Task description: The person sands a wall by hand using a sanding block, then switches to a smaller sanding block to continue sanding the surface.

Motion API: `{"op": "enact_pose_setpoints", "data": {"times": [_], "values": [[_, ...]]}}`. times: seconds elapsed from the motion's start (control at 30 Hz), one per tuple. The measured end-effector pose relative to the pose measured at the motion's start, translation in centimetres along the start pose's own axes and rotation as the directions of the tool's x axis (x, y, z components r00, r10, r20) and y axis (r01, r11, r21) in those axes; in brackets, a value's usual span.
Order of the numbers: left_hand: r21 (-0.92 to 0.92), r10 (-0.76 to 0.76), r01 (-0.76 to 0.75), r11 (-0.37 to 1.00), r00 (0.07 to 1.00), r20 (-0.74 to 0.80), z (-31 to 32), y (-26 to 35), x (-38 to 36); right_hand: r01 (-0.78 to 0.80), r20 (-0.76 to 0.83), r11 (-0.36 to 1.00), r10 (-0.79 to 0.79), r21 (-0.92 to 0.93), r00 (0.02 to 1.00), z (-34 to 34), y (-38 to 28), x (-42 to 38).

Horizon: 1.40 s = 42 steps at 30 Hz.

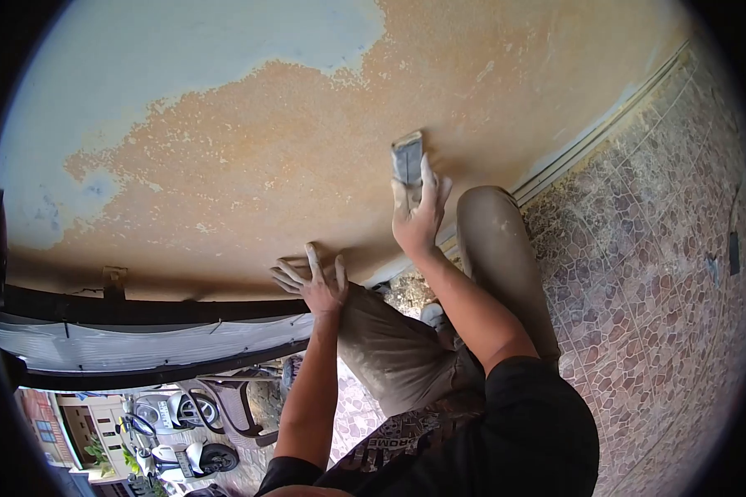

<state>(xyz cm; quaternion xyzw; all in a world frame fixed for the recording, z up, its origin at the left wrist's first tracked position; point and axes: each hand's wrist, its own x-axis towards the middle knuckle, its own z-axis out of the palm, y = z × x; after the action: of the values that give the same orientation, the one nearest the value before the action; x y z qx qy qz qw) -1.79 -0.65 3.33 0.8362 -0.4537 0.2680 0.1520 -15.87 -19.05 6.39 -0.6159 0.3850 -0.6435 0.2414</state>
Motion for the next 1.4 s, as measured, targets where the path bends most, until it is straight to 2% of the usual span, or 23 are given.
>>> {"op": "enact_pose_setpoints", "data": {"times": [0.07,0.1,0.2,0.33,0.37,0.4,0.43,0.53,0.6,0.63,0.67,0.73,0.77,0.8,0.87,0.9,0.93,1.03,1.1,1.13,1.23,1.3,1.4], "values": [[0.031,-0.016,0.016,0.999,0.999,0.030,0.6,-0.2,-0.2,-0.055,-0.023,0.995,0.054,-0.078,0.998,-0.7,0.3,1.8],[0.015,-0.020,0.019,1.000,0.999,0.026,1.1,-0.1,-0.2,0.169,0.004,0.974,-0.170,-0.153,0.985,-0.8,0.8,1.4],[0.054,-0.003,0.004,0.999,1.000,-0.026,1.5,-0.1,0.0,0.332,0.379,0.943,-0.300,-0.020,0.875,-0.8,5.0,-4.8],[0.052,0.000,0.001,0.999,1.000,-0.007,1.2,-0.4,0.3,0.271,0.367,0.959,-0.222,-0.086,0.903,0.0,3.3,-4.2],[0.035,0.007,-0.007,0.999,1.000,-0.008,1.1,-0.3,0.3,-0.009,0.108,1.000,0.010,-0.013,0.994,0.8,2.6,-2.6],[0.019,0.008,-0.008,1.000,1.000,-0.001,0.8,-0.4,-0.1,-0.268,-0.123,0.956,0.282,0.117,0.951,1.0,1.9,-1.7],[0.029,-0.022,0.021,0.999,0.999,0.039,0.8,-0.4,-0.3,-0.281,-0.109,0.953,0.292,0.111,0.950,0.8,1.9,-1.3],[0.043,-0.017,0.017,0.999,1.000,-0.008,1.3,-0.2,-0.2,-0.175,-0.156,0.977,0.155,-0.123,0.975,-0.6,2.5,-0.6],[0.040,0.006,-0.004,0.999,0.999,-0.033,1.4,-0.1,0.0,0.198,0.403,0.973,-0.135,-0.120,0.905,-1.6,3.0,-3.2],[0.057,0.000,0.002,0.998,1.000,-0.019,1.3,-0.1,0.0,0.412,0.436,0.908,-0.341,-0.075,0.833,-1.3,3.8,-3.4],[0.078,-0.012,0.012,0.997,1.000,-0.003,1.2,-0.2,-0.1,0.409,0.433,0.910,-0.339,-0.076,0.835,-0.9,4.5,-3.7],[0.134,0.055,-0.052,0.990,0.998,-0.020,1.0,-0.6,-0.1,0.117,0.129,0.968,-0.090,-0.223,0.988,0.2,5.9,-5.2],[0.077,0.034,-0.033,0.996,0.999,-0.021,0.8,-0.5,-0.2,-0.197,0.099,0.948,0.228,-0.249,0.969,0.8,6.9,-6.5],[0.014,0.013,-0.013,1.000,1.000,-0.028,0.7,-0.3,-0.1,-0.198,0.100,0.949,0.228,-0.245,0.968,2.0,8.8,-8.4],[0.000,0.014,-0.014,1.000,0.999,-0.031,0.7,-0.1,0.1,-0.836,0.107,0.535,0.845,-0.126,0.524,3.6,11.6,-11.1],[0.024,-0.008,0.008,1.000,1.000,-0.006,0.8,-0.1,0.0,-0.850,0.279,0.501,0.850,-0.166,0.446,2.1,7.8,-8.8],[0.050,-0.029,0.028,0.998,0.999,0.021,0.8,-0.1,0.0,-0.648,0.239,0.760,0.623,0.038,0.745,3.2,7.5,-10.6],[0.064,0.005,-0.005,0.998,1.000,0.012,1.6,-0.7,0.1,-0.512,0.403,0.854,0.437,0.095,0.804,1.4,0.7,-7.5],[0.073,0.031,-0.031,0.997,1.000,0.000,1.3,-0.9,-0.8,-0.201,0.242,0.977,0.212,-0.070,0.947,2.1,1.4,-7.9],[0.068,0.017,-0.018,0.998,1.000,0.010,1.1,-0.8,-0.7,-0.472,0.256,0.879,0.473,-0.067,0.843,3.1,4.5,-10.3],[0.062,-0.004,0.003,0.998,1.000,0.013,1.2,-0.2,0.4,-0.715,0.223,0.697,0.707,-0.060,0.671,3.7,8.3,-12.3],[0.036,0.009,-0.010,0.999,1.000,0.001,0.9,-0.4,0.0,-0.875,0.306,0.425,0.886,-0.233,0.349,3.6,7.1,-12.3],[0.085,0.043,-0.042,0.996,0.999,-0.010,1.3,-0.6,-0.2,-0.813,0.326,0.580,0.778,-0.045,0.537,3.4,4.4,-11.5]]}}
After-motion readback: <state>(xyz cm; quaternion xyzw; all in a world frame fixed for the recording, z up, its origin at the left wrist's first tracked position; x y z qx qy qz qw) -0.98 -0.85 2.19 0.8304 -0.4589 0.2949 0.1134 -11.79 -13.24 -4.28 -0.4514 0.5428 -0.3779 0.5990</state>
